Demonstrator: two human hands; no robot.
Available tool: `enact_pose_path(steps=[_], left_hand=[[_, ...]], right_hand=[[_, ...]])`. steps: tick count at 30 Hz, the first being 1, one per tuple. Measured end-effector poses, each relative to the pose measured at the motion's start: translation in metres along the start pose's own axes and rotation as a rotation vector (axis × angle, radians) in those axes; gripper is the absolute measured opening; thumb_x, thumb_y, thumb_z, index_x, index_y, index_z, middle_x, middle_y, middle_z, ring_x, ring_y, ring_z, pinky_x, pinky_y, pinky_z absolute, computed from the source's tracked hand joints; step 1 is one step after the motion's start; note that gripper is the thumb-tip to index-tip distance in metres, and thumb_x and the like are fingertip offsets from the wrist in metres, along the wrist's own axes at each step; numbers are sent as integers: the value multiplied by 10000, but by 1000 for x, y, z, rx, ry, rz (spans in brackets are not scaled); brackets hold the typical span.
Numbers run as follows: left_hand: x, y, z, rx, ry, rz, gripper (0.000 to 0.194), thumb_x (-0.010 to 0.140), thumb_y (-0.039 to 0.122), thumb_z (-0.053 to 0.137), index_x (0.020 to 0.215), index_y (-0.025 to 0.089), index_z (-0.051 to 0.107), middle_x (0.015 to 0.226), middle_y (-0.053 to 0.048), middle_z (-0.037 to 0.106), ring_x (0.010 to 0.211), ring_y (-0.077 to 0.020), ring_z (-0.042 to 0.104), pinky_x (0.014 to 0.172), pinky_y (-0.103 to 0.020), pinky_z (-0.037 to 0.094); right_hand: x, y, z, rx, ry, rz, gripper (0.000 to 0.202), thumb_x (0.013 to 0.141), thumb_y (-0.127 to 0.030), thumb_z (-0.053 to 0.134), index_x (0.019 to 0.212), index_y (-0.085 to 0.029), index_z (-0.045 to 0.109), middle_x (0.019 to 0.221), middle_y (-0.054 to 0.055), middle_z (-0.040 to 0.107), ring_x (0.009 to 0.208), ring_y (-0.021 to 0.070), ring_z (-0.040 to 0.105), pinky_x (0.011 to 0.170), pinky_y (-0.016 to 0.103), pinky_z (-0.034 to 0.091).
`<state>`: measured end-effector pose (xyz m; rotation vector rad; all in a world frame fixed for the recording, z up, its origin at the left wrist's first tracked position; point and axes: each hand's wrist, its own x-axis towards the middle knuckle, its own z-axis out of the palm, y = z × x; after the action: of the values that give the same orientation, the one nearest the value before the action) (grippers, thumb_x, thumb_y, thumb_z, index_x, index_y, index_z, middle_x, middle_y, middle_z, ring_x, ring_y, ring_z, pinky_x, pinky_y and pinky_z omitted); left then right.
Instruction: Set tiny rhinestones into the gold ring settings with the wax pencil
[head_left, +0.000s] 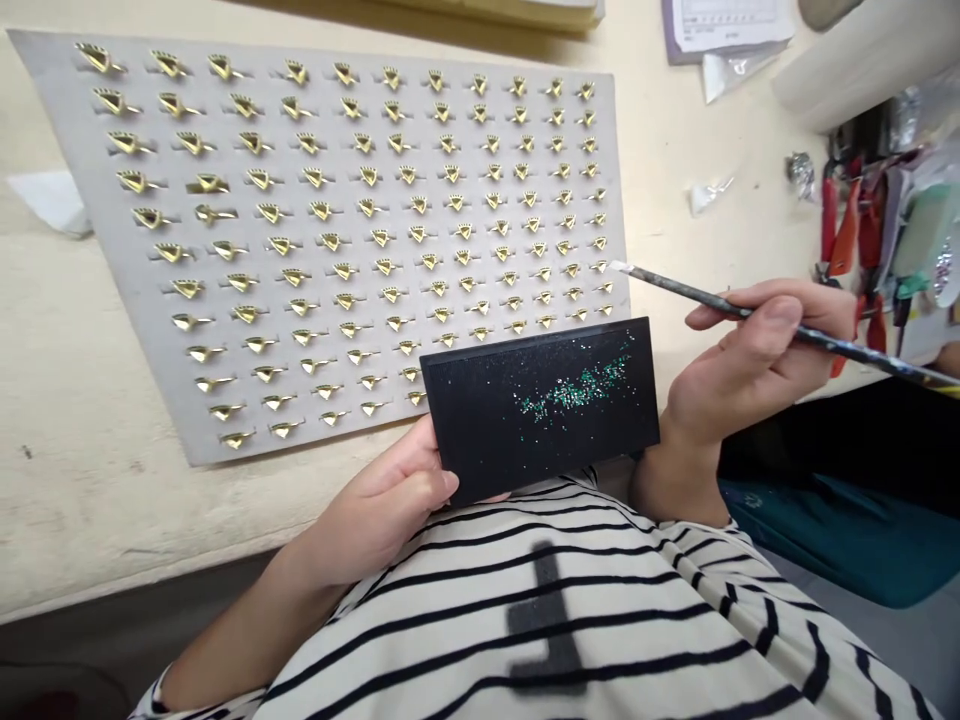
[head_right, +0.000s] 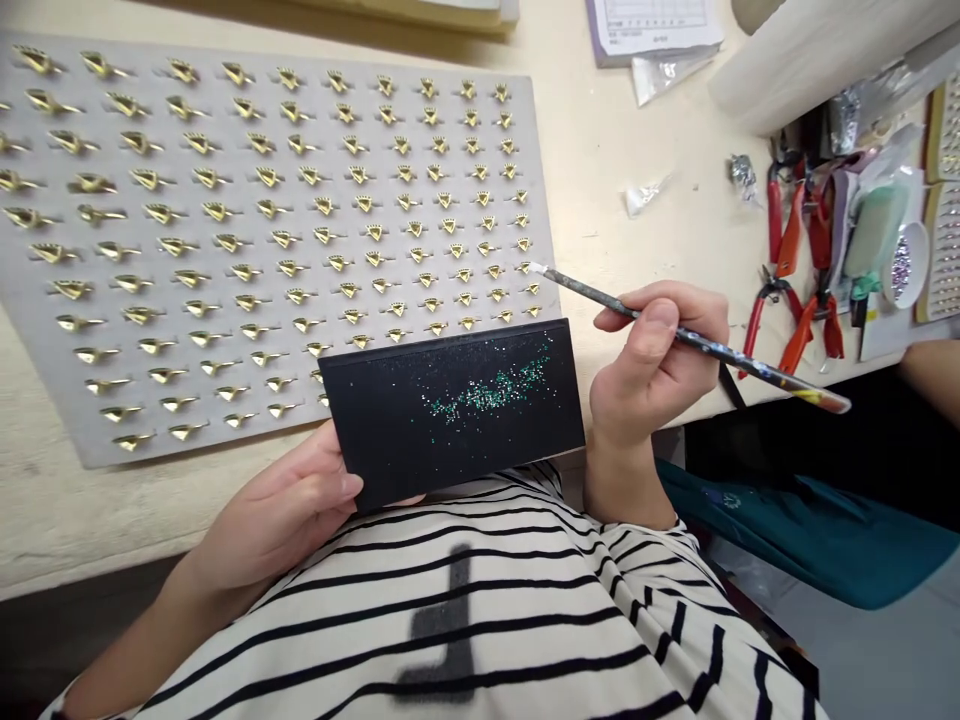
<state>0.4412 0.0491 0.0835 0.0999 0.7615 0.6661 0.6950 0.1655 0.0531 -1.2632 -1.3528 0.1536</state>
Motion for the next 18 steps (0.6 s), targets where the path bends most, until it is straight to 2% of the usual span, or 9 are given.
enact_pose_path(steps=[4,10,13,18], left_hand=[[0,0,1,12,11,14,400,912,161,572,1281,306,625,1224,2,720,1109,-174,675,949,-263,568],[0,-4,-4,73,-9,-7,472,910,175,563,1362,314,550,1369,-31,638,1279,-256,578,1013,-341,530],[-1,-3,-4,90,-20,-17,452,909,171,563,1343,298,573,1312,-36,671,1190,-251,629,974,-363,555],[0,0,-1,70,-34,3,392,891,146,574,1255,276,646,1166,-13,740,1023,-195,690,895,-305,583]], right_hand=[[0,-3,-1,-21,-30,29,233,942,-251,446,778,-137,568,743,-64,548,509,-18,562,508,185,401],[-1,-3,-5,-65,30,48,244,928,-247,443,733,-139,543,705,-67,519,468,-24,495,487,198,374],[-2,-4,-6,-83,33,74,254,922,-238,435,714,-139,542,684,-65,510,471,-15,488,485,205,371],[-2,-7,-5,-95,0,90,248,921,-224,424,715,-142,536,655,-69,495,477,-11,502,486,202,360]])
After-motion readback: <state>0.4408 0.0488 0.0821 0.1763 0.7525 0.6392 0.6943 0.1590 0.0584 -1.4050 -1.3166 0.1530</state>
